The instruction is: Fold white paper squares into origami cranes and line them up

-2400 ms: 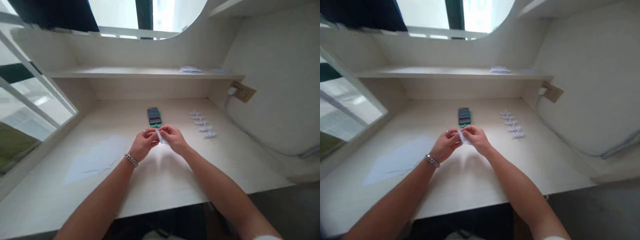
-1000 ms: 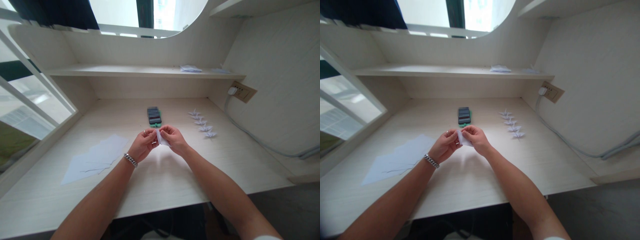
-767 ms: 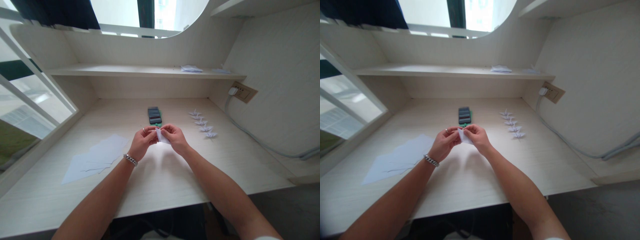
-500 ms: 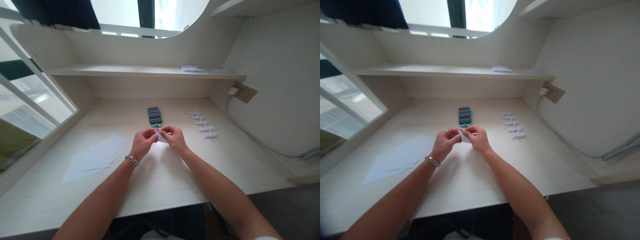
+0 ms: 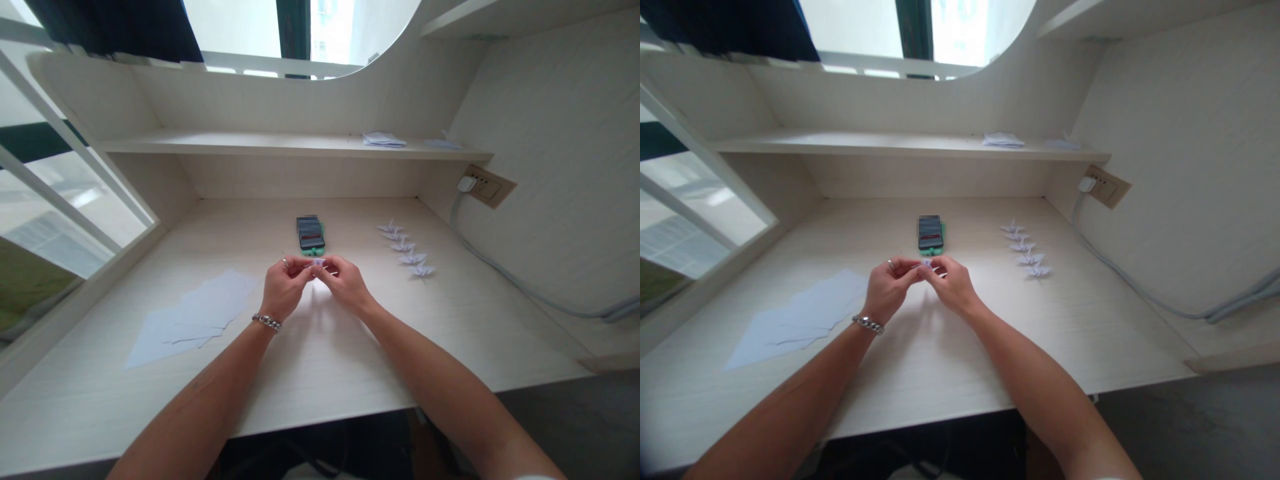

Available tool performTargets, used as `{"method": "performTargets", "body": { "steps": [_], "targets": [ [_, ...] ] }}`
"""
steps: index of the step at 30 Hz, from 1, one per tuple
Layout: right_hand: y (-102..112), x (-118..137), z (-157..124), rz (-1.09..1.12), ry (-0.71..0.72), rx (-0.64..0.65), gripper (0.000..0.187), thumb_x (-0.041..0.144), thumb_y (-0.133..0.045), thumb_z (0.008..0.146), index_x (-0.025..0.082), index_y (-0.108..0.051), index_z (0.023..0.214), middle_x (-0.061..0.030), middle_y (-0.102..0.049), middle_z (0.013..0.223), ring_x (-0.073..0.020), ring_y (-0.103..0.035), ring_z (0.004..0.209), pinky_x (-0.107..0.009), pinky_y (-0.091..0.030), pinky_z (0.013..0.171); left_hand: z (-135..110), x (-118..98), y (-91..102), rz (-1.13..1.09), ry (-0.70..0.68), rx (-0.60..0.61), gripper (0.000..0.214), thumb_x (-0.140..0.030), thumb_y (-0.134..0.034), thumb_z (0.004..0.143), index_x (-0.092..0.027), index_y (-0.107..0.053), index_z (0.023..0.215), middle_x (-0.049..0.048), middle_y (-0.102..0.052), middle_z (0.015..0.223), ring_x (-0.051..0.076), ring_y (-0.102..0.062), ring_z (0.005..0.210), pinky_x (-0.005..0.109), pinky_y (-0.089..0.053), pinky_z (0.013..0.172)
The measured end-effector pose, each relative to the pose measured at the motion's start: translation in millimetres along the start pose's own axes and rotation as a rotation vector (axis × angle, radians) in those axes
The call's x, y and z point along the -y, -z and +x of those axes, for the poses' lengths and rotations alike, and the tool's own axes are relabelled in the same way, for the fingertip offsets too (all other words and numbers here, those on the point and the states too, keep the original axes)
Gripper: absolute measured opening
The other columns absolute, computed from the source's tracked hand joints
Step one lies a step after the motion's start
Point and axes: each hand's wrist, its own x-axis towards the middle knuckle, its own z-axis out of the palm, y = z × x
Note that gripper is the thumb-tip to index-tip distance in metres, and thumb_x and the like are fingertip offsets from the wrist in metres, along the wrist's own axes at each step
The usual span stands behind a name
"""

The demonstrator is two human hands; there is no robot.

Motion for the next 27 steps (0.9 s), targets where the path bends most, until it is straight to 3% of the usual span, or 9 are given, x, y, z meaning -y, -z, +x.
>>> {"method": "performTargets", "body": {
  "steps": [5, 11, 18, 27],
  "targets": [
    [0.0, -6.6, 2.5, -0.021, -0.008, -0.068, 0.033, 0.049, -0.055, 0.087, 0.020, -0.070, 0.082, -0.0033, -0.069, 0.076, -0.0181, -0.062, 0.073, -0.029, -0.047, 0.066, -1.9, -1.7, -3.9, -0.048, 0.041, 0.024, 0.033, -0.036, -0.082, 0.066, -0.010, -0.071, 0.083, 0.0101, -0.075, 0.080, 0.022, -0.071, 0.077, 0.036, -0.058, 0.078],
    [-0.7, -10.1, 8.5, 0.180, -0.146, -0.127, 0.040, 0.056, -0.060, 0.081, 0.017, -0.069, 0.080, -0.0041, -0.068, 0.072, -0.0180, -0.065, 0.067, -0.029, -0.051, 0.061, 3.6, 2.5, 0.1, -0.040, 0.106, -0.019, 0.035, -0.038, -0.082, 0.065, -0.011, -0.068, 0.082, 0.0087, -0.073, 0.073, 0.020, -0.071, 0.068, 0.032, -0.057, 0.069],
    [-3.0, -3.7, 9.4, 0.369, -0.289, -0.221, 0.041, 0.057, -0.067, 0.073, 0.016, -0.067, 0.078, -0.0061, -0.071, 0.076, -0.0173, -0.067, 0.069, -0.027, -0.052, 0.059, 6.4, 3.9, -0.1, 0.035, 0.292, -0.003, 0.035, -0.038, -0.082, 0.064, -0.011, -0.064, 0.076, 0.0077, -0.069, 0.062, 0.017, -0.067, 0.056, 0.027, -0.052, 0.055],
    [-1.9, -4.2, 8.3, 0.372, -0.272, -0.175, 0.036, 0.046, -0.077, 0.065, 0.015, -0.069, 0.083, -0.0058, -0.072, 0.076, -0.0169, -0.067, 0.070, -0.027, -0.052, 0.061, 5.2, 2.8, 0.3, 0.116, 0.188, 0.008, 0.027, -0.036, -0.078, 0.067, -0.013, -0.064, 0.072, 0.0040, -0.065, 0.058, 0.014, -0.060, 0.050, 0.024, -0.044, 0.049]
  ]
}}
